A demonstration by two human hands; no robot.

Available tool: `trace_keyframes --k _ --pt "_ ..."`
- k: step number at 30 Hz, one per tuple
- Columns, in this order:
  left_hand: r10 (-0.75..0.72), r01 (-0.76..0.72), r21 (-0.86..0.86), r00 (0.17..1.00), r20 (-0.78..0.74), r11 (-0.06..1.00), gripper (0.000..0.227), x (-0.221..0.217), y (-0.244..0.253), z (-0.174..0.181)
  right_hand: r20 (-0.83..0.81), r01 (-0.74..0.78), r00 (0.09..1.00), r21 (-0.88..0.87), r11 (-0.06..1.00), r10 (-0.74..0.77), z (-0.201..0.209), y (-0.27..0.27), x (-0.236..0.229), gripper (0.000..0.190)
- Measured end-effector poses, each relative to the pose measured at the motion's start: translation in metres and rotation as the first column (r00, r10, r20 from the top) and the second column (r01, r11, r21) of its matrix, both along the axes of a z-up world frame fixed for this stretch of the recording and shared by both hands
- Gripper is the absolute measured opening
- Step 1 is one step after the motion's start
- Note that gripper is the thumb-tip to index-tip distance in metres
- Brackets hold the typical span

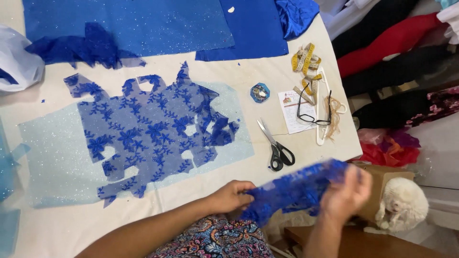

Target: Arranging and inspecting blue lace fabric pieces on a work table in a sewing factory.

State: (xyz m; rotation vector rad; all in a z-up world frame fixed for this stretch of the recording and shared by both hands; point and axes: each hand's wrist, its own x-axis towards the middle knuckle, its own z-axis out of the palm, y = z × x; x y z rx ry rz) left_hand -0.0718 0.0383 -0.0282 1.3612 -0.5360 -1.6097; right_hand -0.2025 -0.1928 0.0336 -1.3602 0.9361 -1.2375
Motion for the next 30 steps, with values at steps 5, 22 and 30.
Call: trace_keyframes --k 5,22,30 --pt "0.481 -0.441 0.206 0.846 -0.231 0.874 0.028 -0.009 0.013 -0.128 -0.318 -0.195 0.91 0.238 0.951 0.266 -0.095 0.002 0.097 0.018" --pt "-0.135 0.161 0.099 0.228 0.964 0.982 0.035 -0.009 0.013 -0.136 -0.436 -0.348 0.725 0.436 0.83 0.533 -0.148 0.004 0.094 0.025" --pt "-0.242 0.054 0.237 0.295 0.925 0.97 0.027 0.002 -0.025 -0.169 -0.616 -0.27 0.423 0.614 0.742 0.664 -0.202 0.037 0.035 0.021"
